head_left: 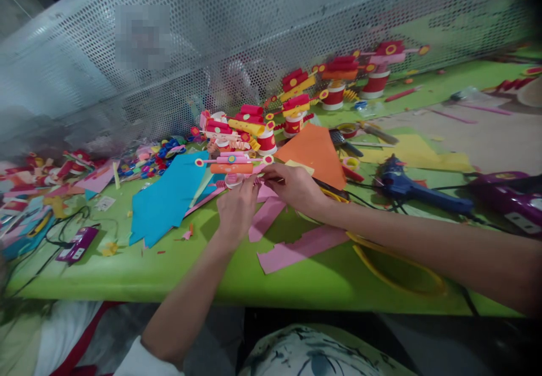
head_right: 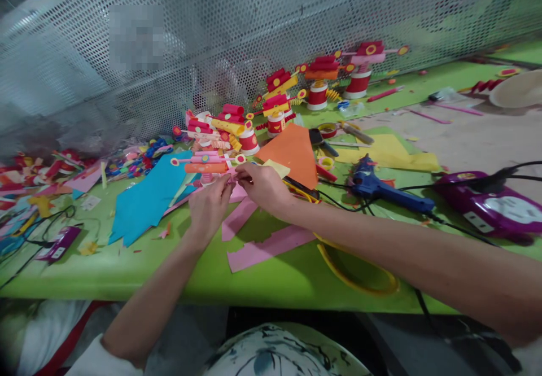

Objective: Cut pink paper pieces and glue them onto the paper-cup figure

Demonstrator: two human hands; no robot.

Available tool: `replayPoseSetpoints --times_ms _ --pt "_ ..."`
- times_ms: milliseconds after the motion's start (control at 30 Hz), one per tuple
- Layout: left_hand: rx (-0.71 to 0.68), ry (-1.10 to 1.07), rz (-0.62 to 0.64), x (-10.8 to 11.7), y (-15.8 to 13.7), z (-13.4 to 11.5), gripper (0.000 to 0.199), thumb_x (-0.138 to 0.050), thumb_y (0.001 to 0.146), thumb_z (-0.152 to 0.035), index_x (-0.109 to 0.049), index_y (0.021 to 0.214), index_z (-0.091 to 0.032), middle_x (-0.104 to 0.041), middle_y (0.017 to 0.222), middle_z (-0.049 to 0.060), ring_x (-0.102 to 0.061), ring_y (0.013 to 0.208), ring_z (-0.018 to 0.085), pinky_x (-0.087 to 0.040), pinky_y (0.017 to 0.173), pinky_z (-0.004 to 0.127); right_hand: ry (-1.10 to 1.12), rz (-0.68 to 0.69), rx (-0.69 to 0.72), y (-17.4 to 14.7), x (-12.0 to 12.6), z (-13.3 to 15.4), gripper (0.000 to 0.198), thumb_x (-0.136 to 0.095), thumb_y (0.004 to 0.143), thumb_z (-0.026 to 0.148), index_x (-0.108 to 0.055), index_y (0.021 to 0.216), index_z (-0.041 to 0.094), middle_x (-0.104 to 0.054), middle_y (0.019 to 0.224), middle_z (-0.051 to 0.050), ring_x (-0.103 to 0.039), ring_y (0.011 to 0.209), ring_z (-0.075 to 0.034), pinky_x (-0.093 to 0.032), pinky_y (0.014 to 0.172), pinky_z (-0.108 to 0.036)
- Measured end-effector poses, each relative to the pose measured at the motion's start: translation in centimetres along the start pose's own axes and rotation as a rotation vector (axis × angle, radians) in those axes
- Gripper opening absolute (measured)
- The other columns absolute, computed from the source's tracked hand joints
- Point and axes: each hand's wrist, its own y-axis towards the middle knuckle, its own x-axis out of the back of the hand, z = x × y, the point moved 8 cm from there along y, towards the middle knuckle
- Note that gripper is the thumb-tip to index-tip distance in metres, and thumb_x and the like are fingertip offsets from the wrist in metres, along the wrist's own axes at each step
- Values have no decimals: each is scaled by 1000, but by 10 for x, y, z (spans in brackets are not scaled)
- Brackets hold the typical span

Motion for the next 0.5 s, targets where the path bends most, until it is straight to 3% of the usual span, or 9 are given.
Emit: replayPoseSetpoints --times_ms 267,500 --pt "30 3 47 -3 1 1 38 -46 111 -39 -70 138 -26 -84 105 9 -78 85 24 -47 66 31 16 10 -6 0 1 2 26 -65 88 9 -80 103 23 -85 98 -6 -79 89 -25 -59 83 -37" --pt "-8 -57 -29 2 -1 0 36 -51 109 -40 -73 133 -24 -84 106 9 -77 81 22 -45 65 30 223 0 -177 3 -3 -18 23 -67 81 7 -80 92 23 -84 95 -5 -80 91 -23 -63 87 -38"
